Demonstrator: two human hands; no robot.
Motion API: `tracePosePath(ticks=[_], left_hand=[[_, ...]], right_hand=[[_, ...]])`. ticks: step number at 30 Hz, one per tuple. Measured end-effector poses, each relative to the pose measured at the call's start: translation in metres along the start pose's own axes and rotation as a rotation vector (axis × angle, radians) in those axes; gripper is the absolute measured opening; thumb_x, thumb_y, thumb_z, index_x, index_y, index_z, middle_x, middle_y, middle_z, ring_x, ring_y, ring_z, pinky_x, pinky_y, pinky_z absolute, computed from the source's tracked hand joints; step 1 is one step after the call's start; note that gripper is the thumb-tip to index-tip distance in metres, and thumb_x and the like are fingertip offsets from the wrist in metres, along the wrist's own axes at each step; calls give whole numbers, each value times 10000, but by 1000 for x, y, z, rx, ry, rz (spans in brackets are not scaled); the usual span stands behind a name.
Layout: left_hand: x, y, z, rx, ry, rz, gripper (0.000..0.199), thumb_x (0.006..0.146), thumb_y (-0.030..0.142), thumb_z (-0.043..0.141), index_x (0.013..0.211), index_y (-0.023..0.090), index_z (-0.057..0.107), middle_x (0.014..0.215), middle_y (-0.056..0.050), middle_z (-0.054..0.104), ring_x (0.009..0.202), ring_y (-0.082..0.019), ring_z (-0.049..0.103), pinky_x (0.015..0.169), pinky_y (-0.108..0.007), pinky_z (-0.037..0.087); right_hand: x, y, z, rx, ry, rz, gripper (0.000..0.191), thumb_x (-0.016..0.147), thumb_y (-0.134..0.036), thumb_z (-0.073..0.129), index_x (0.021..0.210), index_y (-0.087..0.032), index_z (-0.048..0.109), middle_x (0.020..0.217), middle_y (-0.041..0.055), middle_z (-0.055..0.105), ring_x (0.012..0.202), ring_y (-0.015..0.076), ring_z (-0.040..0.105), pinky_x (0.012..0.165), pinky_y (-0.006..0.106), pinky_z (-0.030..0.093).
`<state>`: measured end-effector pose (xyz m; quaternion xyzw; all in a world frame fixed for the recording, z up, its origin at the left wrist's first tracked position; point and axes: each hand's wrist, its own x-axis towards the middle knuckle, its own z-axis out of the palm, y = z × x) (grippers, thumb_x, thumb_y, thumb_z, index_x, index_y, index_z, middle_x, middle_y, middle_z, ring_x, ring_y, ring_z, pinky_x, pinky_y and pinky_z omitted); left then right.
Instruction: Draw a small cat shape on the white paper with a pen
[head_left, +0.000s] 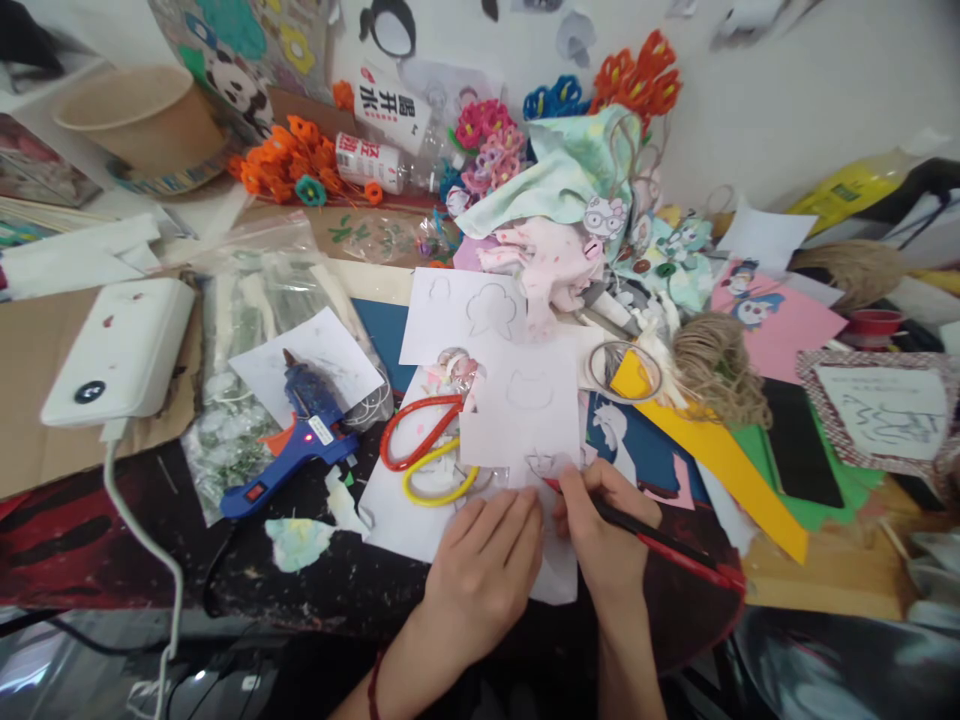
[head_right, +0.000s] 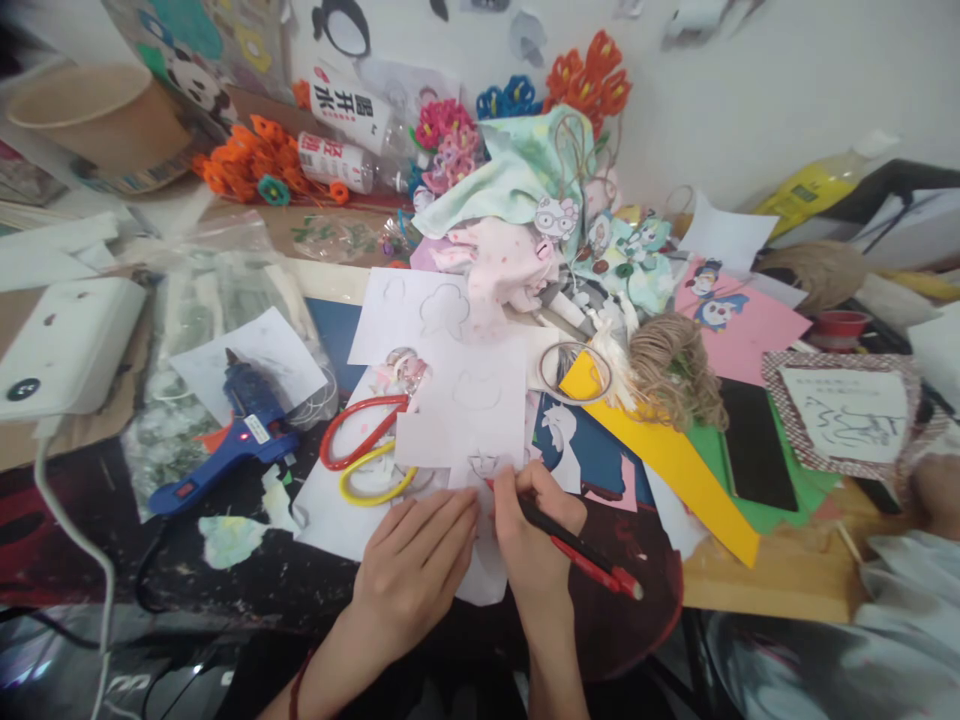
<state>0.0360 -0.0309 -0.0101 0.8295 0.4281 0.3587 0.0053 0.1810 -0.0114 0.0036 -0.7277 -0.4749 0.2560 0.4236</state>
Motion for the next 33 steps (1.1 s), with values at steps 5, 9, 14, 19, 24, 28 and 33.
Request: tracePosePath(ticks=[5,9,14,19,24,28,33], left_hand=[[0,0,0,3,10,-1,221,956,118,584,1135,86,710,1179,-63,764,1033,-208,710,874,-355,516],[0,0,0,3,0,-2,223,970,128,563,1134,92,712,1180,-56,764,1033,-203,709,877,-352,513],[1,0,0,11,-1,2,218,971,128,563,1122,91,716,1175,-55,766,1031,-202,711,884,-353,507],[1,-1,1,9,-1,-1,224,971,127,566,1136,94,712,1189,-53,761,1040,-203,708,883,-355,505],[0,-1,0,7,5,3,225,970,134,575,1145,88,709,1189,-56,761,1046,-206,704,888,-357,506],[0,0,0,7,-7,6,225,964,125,583,1146,90,710,1185,-58,762,1039,-205,704,891,-357,501],[0,0,0,5,-11,1,228,958,129,596,1151,92,710,1179,-62,763,1043,-202,703,908,-360,492]], right_hand=[[0,-1,0,24,13,22,418,940,-347,643,574,-224,481,482,-61,552,410,108,495,493,269,402],[0,0,-1,20,-3,8,427,933,-349,648,568,-227,462,480,-62,530,423,110,472,486,269,383],[-1,-3,0,30,22,12,421,935,-333,642,566,-225,472,485,-61,532,429,110,480,488,268,393],[0,-1,0,38,12,13,425,929,-336,651,568,-227,456,483,-61,533,425,112,473,486,270,393],[-1,-1,-1,19,10,-1,431,934,-358,656,569,-222,469,488,-57,534,431,111,477,486,268,396],[0,-5,-1,124,123,23,334,932,-382,676,671,-215,549,549,-50,588,461,114,530,480,251,426],[5,-1,-8,284,69,22,227,797,-367,822,892,-198,703,761,16,731,640,161,682,599,267,548]])
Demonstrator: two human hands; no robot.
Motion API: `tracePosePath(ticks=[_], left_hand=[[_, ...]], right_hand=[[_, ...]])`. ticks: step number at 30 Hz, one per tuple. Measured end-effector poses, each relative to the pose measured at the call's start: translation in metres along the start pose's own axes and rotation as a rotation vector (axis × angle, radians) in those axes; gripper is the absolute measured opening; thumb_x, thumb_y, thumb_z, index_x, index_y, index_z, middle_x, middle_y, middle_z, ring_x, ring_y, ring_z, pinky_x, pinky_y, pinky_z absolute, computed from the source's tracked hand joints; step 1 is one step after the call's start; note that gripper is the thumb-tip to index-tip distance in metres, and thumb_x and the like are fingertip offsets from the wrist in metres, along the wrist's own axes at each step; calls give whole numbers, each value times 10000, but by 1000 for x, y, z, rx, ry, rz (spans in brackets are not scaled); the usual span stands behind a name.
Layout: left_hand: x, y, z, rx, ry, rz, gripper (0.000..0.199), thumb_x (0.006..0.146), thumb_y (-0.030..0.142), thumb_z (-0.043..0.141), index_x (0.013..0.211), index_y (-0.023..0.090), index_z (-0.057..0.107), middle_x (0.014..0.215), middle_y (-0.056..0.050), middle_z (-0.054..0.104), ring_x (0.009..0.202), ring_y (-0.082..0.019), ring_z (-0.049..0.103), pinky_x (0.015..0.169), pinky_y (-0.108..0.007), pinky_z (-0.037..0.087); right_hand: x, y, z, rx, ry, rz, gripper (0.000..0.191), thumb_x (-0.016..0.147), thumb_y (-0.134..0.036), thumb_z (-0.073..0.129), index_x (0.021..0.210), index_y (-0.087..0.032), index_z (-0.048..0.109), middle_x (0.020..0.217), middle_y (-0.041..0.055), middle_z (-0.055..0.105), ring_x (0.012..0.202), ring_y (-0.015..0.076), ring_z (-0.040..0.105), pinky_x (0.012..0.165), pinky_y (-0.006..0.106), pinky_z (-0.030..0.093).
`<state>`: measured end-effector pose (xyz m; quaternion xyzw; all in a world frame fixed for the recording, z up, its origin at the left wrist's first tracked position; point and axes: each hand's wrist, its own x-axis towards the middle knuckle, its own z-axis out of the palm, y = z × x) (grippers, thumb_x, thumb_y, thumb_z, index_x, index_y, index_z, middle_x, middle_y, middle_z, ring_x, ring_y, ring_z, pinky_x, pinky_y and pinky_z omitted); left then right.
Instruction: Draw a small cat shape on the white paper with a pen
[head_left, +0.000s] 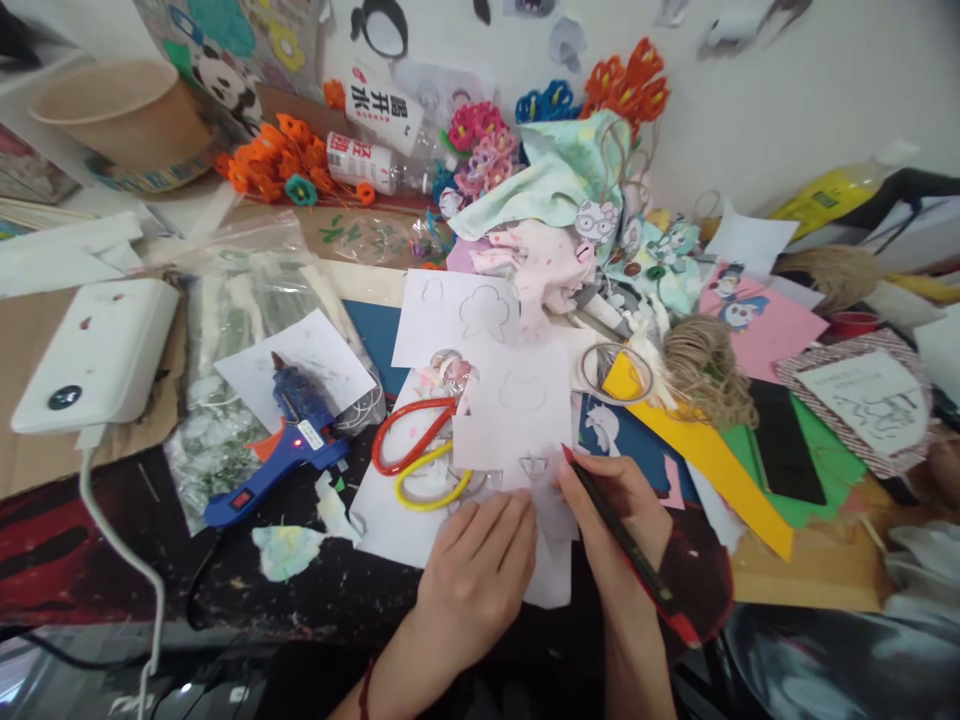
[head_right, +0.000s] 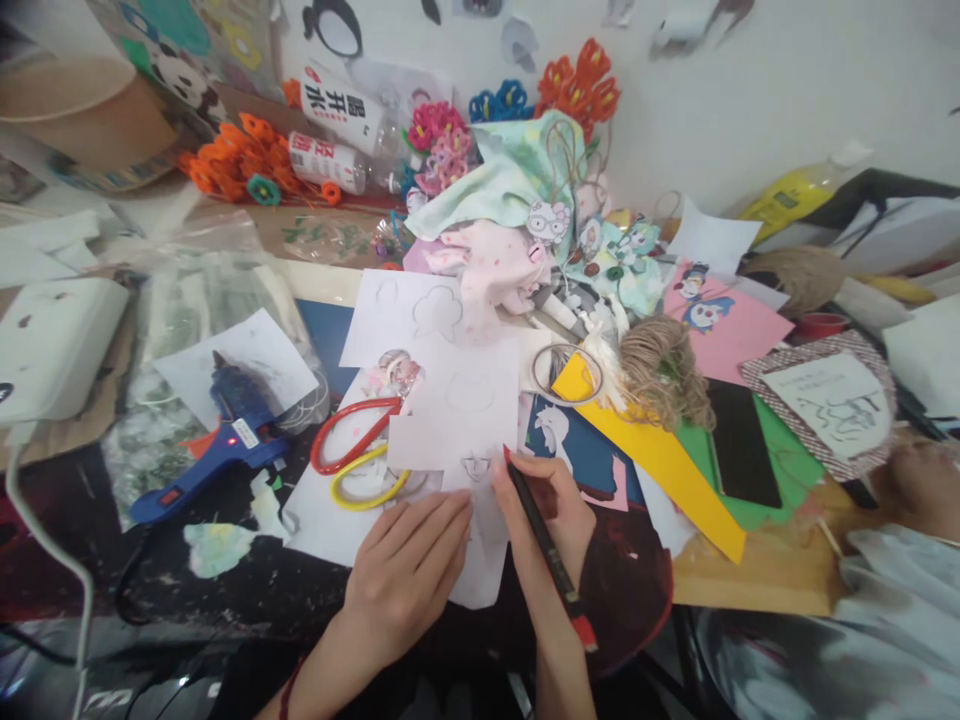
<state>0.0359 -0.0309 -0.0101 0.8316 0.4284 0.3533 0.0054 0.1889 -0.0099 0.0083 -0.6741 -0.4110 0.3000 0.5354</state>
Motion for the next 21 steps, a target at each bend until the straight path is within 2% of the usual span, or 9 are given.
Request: tracePosePath(ticks=[2,4,8,17,21], left_hand=[[0,0,0,0,-9,-2,234,957,133,599,1162,95,707,1184,-63,761,1047,-199,703,913,-360,493],[-1,0,0,-1,-14,-2,239,957,131,597,1168,96,704,1183,-67,761,1053,-199,702,911,-359,496],[0,-1,0,-16,-18,-1,239,959,125,587,1164,81,704,1189,-76,759,1061,-210,698,908,-362,498],[-1,1,-1,-31,-7,-14,245,964,112,576,1173,77,699,1206,-68,753,1071,-214,693,932,-359,473],[-1,1,0,-32,-11,-15,256,962,114,579,1189,78,691,1217,-70,749,1074,-217,695,926,-359,479]], right_hand=[[0,2,-5,32,-50,45,202,804,-348,820,875,-201,702,686,-1,718,574,153,667,542,252,532],[-3,2,-8,9,-78,59,189,834,-336,797,781,-200,678,602,-22,679,492,130,612,481,236,486],[-7,2,-11,-101,-121,32,341,906,-365,719,631,-193,616,544,-21,632,426,105,520,430,241,410],[-7,5,-14,-212,-181,30,376,914,-442,686,627,-212,608,523,-29,619,425,116,524,423,249,407],[-7,5,-13,-212,-196,13,359,921,-423,687,642,-206,619,535,-32,616,430,109,518,432,246,402]])
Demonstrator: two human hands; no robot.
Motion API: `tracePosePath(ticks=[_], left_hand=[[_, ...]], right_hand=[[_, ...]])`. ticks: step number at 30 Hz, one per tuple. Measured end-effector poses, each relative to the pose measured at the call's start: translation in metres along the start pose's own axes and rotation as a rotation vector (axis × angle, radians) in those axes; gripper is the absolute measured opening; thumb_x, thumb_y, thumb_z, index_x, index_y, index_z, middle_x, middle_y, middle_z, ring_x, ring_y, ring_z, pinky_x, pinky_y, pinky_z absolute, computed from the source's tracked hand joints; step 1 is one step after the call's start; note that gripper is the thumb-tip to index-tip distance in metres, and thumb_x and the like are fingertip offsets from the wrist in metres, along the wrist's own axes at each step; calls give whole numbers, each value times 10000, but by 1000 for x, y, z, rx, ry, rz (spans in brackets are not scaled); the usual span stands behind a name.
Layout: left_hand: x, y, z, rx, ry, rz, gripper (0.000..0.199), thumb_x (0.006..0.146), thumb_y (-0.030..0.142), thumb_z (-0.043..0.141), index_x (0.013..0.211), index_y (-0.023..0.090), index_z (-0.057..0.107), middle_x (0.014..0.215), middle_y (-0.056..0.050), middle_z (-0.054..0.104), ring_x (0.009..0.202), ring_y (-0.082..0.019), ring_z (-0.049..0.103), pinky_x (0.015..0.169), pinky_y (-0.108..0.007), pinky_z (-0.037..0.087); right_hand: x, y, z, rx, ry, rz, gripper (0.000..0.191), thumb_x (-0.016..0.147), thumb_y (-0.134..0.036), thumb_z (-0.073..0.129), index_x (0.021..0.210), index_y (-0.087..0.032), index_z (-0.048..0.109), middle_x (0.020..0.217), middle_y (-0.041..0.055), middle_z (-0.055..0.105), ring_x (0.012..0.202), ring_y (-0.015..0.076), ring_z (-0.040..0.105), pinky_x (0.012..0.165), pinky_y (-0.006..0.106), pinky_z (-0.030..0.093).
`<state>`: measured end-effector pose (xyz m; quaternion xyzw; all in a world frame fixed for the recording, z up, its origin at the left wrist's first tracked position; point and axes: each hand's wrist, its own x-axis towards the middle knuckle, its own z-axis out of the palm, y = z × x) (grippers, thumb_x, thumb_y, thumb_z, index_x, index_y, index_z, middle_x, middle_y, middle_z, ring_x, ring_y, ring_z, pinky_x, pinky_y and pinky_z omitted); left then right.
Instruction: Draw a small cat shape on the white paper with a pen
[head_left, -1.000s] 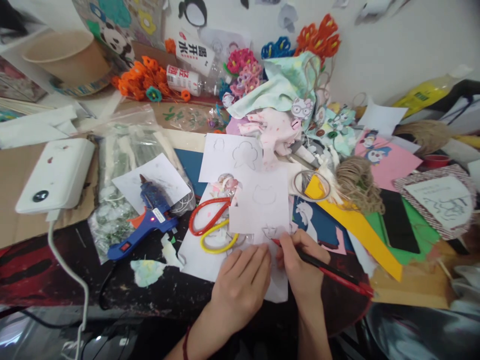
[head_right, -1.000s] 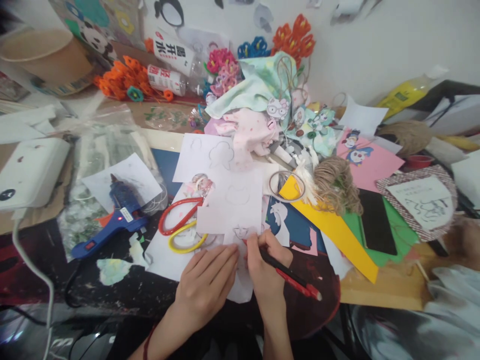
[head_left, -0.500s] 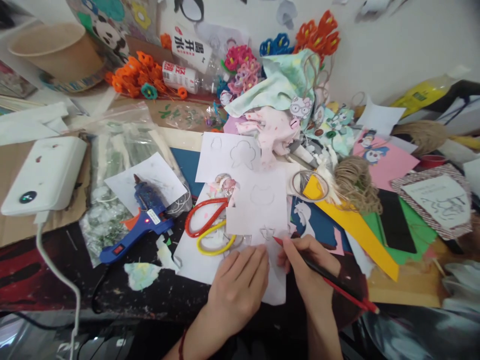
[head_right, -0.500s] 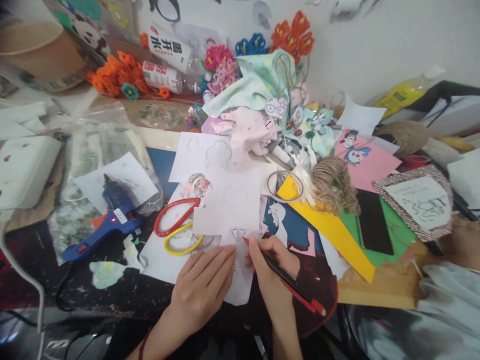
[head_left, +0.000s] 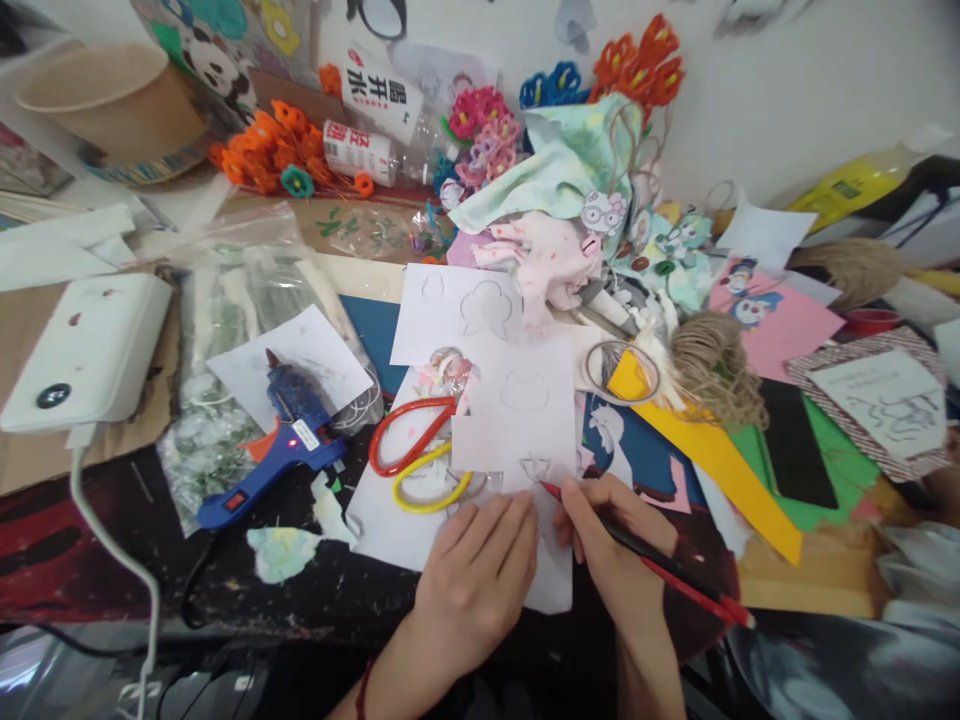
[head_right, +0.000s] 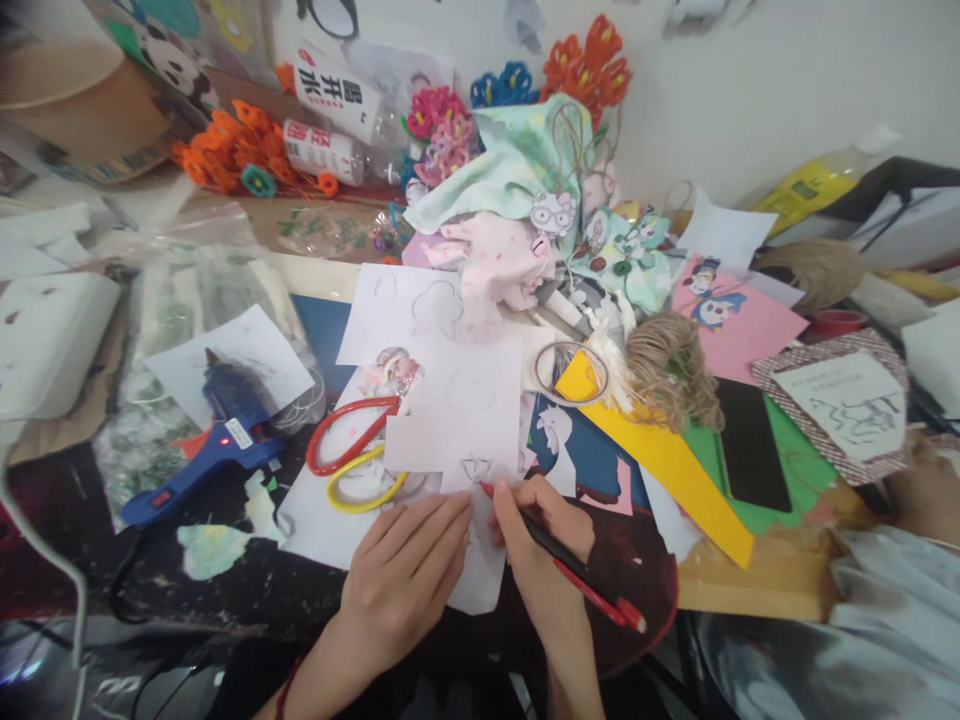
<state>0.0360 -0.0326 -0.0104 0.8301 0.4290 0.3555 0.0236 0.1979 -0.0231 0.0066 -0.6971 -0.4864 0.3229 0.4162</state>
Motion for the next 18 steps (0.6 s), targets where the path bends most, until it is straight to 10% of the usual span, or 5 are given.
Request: tracePosePath(ticks=[18], left_hand=[[-1,-1,1,-1,-5,4,275,947,105,584,1200,78,687,1213,-88,749,1078,-220,697,929,-360,488]], right_hand=[[0,-2,-2,-48,-23,-20,350,938,-388,682,647,-205,612,526,-55,586,429,94,510,458,246,402]])
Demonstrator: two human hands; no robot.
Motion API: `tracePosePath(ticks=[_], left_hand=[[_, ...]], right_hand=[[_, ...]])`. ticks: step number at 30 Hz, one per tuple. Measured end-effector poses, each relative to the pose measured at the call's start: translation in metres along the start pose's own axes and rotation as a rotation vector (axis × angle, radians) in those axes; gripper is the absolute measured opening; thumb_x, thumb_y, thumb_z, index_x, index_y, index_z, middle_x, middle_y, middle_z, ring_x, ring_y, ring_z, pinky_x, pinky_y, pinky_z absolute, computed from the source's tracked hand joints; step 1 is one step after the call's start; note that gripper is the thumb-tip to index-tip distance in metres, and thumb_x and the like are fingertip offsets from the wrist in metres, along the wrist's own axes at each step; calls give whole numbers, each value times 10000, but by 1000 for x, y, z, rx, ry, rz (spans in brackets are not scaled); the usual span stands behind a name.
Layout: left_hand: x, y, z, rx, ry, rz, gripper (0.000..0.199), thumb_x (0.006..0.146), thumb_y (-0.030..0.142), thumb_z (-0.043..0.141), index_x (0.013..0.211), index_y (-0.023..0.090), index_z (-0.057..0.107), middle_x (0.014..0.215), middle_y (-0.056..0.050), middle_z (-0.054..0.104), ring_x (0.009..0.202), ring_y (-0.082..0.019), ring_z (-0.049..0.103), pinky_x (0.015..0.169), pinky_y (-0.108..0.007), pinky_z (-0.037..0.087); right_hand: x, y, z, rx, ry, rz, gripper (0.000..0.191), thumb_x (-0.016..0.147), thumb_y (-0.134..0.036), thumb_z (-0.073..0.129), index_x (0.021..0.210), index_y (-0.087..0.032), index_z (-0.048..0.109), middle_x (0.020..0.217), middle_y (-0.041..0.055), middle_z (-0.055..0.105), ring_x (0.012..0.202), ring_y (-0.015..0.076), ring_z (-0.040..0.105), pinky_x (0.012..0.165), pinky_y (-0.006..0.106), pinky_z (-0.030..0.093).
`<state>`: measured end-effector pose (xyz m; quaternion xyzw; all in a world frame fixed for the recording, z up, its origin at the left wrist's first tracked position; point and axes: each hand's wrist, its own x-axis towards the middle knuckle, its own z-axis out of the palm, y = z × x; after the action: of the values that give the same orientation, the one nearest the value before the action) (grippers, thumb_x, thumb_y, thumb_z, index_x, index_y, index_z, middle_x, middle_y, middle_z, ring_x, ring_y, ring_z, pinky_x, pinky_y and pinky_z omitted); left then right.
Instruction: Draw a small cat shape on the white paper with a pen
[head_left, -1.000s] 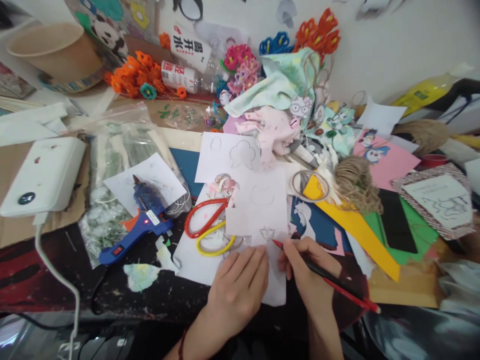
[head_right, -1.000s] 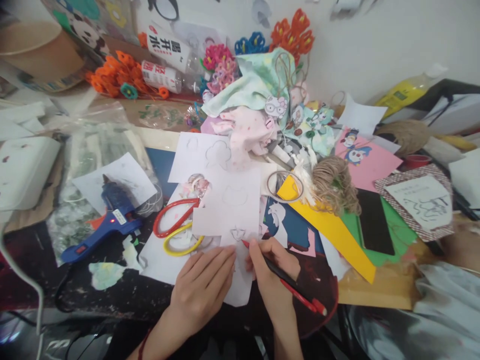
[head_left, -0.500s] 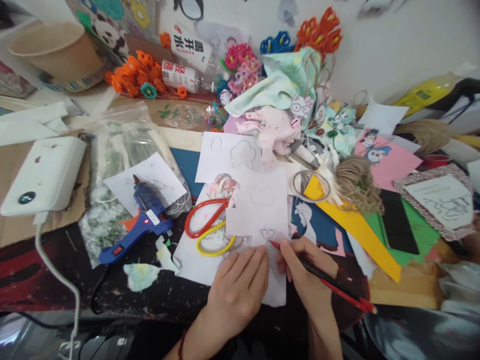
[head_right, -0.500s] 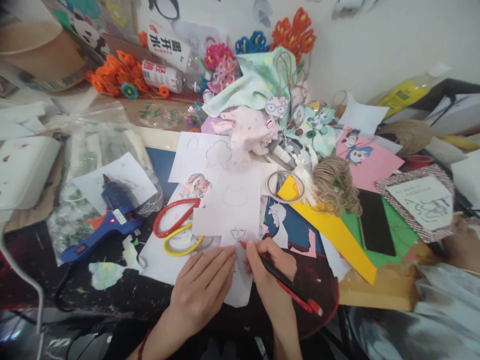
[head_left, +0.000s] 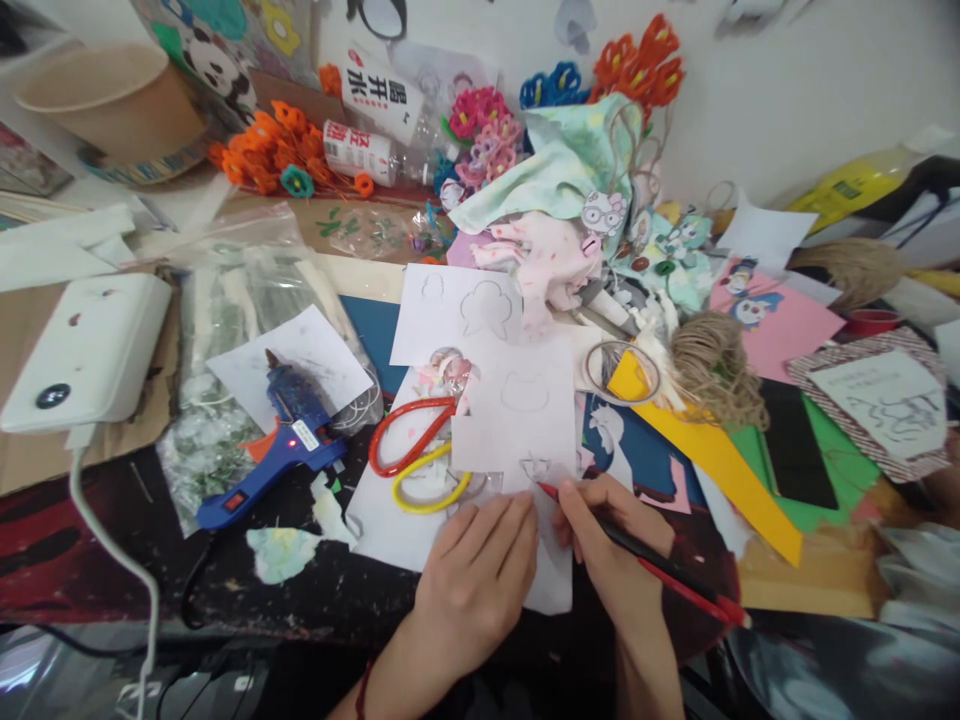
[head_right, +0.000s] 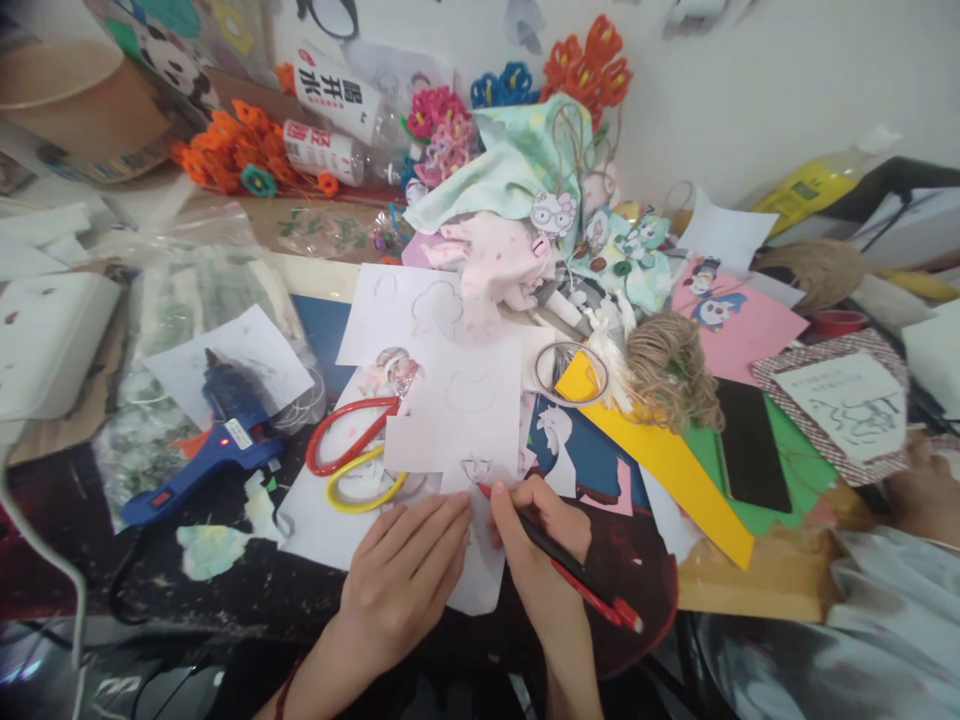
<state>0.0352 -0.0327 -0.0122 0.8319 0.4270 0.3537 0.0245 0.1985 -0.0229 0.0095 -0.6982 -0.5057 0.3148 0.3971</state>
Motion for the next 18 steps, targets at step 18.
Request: tracePosePath(ticks=[18], left_hand=[[1,0,-1,0,-1,2,269,954,103,576,1197,73,686,1216,-80,748,1079,-220,695,929,-360,484]], right_hand=[[0,4,2,46,34,52,362,934,-407,679,640,-205,619,517,-37,598,437,113,521,432,248,385]])
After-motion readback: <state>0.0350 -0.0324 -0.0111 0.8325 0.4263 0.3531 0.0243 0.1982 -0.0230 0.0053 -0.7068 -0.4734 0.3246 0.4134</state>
